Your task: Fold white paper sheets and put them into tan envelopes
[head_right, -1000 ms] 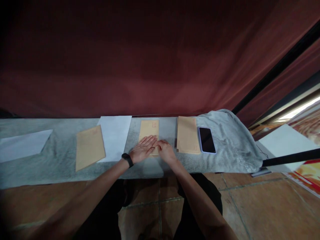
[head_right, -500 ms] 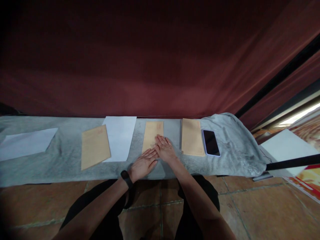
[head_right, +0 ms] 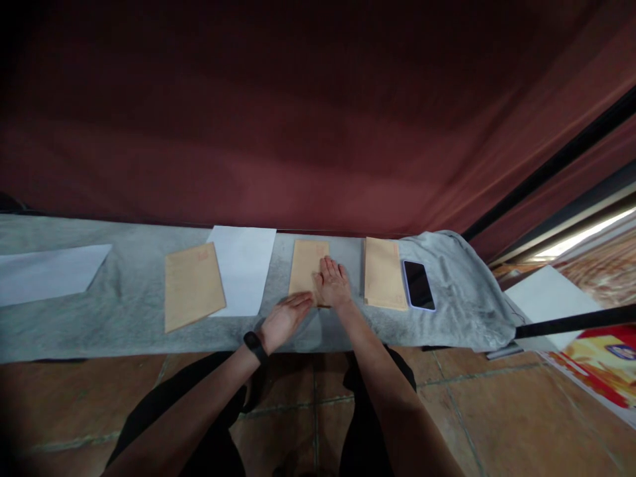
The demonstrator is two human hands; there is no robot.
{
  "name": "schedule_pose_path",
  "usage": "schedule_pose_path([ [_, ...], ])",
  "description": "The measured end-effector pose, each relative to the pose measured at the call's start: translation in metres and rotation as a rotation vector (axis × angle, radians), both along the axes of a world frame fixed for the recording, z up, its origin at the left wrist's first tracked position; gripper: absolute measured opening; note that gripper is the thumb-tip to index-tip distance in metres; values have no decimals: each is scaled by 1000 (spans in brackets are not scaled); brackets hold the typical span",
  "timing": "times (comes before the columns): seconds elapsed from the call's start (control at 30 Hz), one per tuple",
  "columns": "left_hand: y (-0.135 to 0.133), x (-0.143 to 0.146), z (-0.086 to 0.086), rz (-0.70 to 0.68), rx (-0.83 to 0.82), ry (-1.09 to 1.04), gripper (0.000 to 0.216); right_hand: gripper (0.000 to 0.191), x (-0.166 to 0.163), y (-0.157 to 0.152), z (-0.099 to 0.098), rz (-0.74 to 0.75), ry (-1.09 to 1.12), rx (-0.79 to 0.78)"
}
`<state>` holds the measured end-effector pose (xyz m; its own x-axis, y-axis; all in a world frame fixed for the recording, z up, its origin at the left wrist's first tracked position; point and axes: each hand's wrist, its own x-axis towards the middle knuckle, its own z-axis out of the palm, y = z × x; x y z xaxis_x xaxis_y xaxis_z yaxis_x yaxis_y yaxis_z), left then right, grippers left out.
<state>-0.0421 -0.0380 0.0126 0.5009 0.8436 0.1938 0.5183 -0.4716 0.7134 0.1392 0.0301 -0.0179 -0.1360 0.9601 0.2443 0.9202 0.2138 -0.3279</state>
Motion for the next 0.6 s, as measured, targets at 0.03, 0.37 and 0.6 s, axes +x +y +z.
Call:
schedule_pose_path([
  [0.03, 0, 0, 0, 1, -13, -15, 25, 57, 1, -3, 0, 11, -7, -1],
  [0.37, 6, -1, -2, 23, -17, -23, 25, 51, 29, -45, 16, 153, 23, -193],
  [0.6, 18, 7, -14, 117, 21, -94, 29, 52, 25, -88, 14, 113, 100, -18],
])
